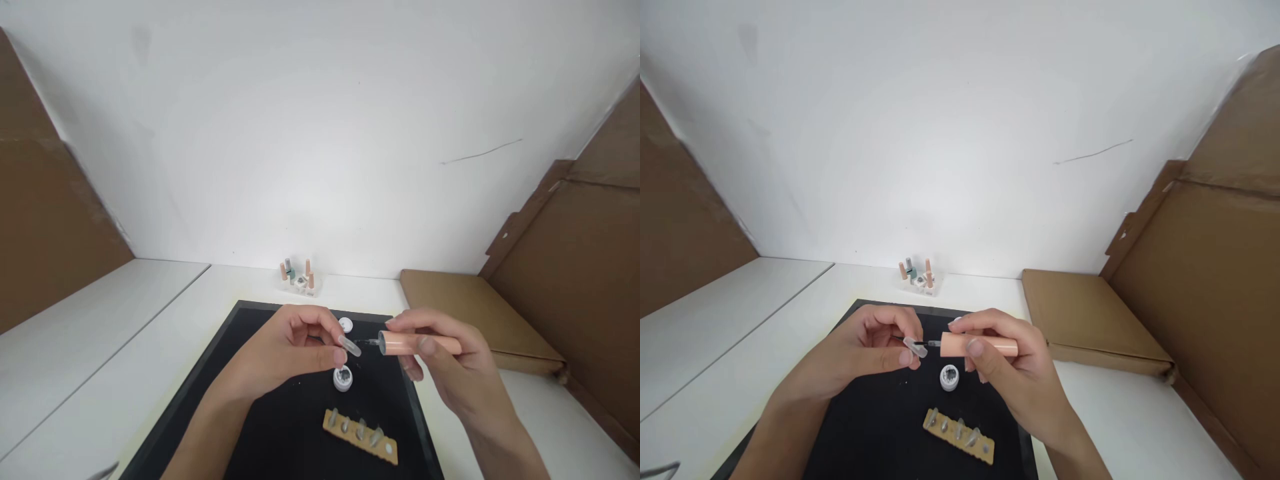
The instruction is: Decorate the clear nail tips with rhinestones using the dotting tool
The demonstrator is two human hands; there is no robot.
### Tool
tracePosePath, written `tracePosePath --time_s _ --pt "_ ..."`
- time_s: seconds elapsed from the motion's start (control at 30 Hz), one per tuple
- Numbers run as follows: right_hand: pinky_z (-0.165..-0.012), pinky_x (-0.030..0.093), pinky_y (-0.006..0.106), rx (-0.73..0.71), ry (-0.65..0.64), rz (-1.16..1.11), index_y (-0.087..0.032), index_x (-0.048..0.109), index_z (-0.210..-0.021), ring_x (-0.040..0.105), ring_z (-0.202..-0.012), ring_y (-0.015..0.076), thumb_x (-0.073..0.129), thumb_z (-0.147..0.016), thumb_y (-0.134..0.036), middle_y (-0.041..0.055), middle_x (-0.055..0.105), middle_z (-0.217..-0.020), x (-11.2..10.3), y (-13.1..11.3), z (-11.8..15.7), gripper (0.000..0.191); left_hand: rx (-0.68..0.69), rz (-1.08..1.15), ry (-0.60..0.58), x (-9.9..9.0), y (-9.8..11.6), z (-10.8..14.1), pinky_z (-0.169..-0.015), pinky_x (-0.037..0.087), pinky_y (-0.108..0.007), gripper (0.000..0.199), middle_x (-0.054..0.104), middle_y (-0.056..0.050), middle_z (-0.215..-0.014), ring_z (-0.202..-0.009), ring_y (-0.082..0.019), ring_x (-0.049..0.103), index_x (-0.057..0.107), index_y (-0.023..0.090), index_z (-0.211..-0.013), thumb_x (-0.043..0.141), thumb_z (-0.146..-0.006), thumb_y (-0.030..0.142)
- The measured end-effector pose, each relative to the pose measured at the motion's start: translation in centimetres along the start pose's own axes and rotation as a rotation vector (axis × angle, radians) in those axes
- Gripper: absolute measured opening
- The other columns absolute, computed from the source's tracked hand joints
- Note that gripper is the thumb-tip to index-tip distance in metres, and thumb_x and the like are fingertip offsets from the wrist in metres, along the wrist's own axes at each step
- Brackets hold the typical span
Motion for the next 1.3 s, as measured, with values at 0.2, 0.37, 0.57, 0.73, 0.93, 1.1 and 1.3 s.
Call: tracePosePath --time_s 0.2,0.37,0.57,0.73,0.93,1.1,1.3 --pt "-0.047 0.043 0.016 -0.098 0.064 0.202 -0.032 0.069 -0.095 0.051 -0.049 0.0062 0.057 -0.092 -0.038 -0.0044 0.062 -0.066 0.4 -0.9 -0.2 0.014 0.012 -0.001 0.001 0.0 0.1 0.0 -0.063 0.045 -0.020 0.011 0.066 0.001 -0.069 -0.066 -0.009 0.059 0.068 0.014 -0.072 0.078 -0.071 0.018" --pt "-0.054 0.046 0.017 -0.260 0.091 0.364 -0.029 0.063 -0.101 0.058 -0.060 0.0090 0.059 -0.090 -0.026 -0.0037 0.065 -0.075 1.0 -1.6 0.1 0.012 0.010 0.001 0.010 -0.2 0.1 0.0 -0.062 0.043 -0.020 0.016 0.066 0.001 -0.068 -0.065 -0.010 0.059 0.066 0.014 -0.071 0.080 -0.069 0.021" --pt "-0.056 0.047 0.016 -0.424 0.015 0.478 -0.023 0.061 -0.100 0.056 -0.062 0.0085 0.057 -0.088 -0.016 -0.0024 0.065 -0.076 1.8 -2.3 0.2 0.015 0.022 -0.003 0.033 -0.2 0.1 0.2 -0.061 0.042 -0.021 0.019 0.063 0.001 -0.065 -0.063 -0.010 0.056 0.065 0.014 -0.068 0.082 -0.067 0.023" --pt "-0.058 0.048 0.019 -0.469 0.003 0.500 -0.020 0.060 -0.101 0.058 -0.067 0.0100 0.056 -0.086 -0.011 0.0000 0.067 -0.079 2.0 -2.6 0.1 0.017 0.040 0.002 0.026 -0.3 -0.2 0.1 -0.061 0.041 -0.020 0.020 0.061 0.002 -0.066 -0.064 -0.009 0.055 0.065 0.014 -0.069 0.082 -0.067 0.023" --pt "-0.055 0.047 0.020 -0.471 -0.013 0.501 -0.017 0.063 -0.101 0.058 -0.064 0.0100 0.056 -0.085 -0.008 0.0016 0.065 -0.077 1.9 -2.5 -0.1 0.020 0.039 -0.010 0.033 -0.4 -0.2 0.3 -0.062 0.042 -0.021 0.020 0.062 0.002 -0.066 -0.064 -0.010 0.056 0.065 0.014 -0.070 0.082 -0.068 0.025" --pt "-0.055 0.048 0.021 -0.472 -0.030 0.511 -0.016 0.065 -0.101 0.059 -0.064 0.0102 0.056 -0.083 -0.006 0.0024 0.064 -0.077 2.0 -2.7 0.0 0.022 0.028 -0.016 0.039 -0.4 0.1 0.2 -0.061 0.042 -0.020 0.022 0.063 0.001 -0.066 -0.064 -0.010 0.057 0.065 0.014 -0.070 0.083 -0.066 0.025" --pt "-0.052 0.047 0.021 -0.494 -0.023 0.566 -0.017 0.063 -0.100 0.059 -0.062 0.0109 0.056 -0.082 -0.004 0.0028 0.065 -0.076 1.8 -2.8 -0.1 0.023 0.030 -0.003 0.057 -0.4 0.3 0.1 -0.061 0.043 -0.021 0.021 0.063 0.001 -0.066 -0.063 -0.010 0.058 0.065 0.014 -0.069 0.083 -0.066 0.026"
Point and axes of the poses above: each hand's wrist, its own z-axis away from the middle knuckle, its own x-axis out of the palm, y = z × x, the point moved 1 cm from there along -z, towards the middle knuckle
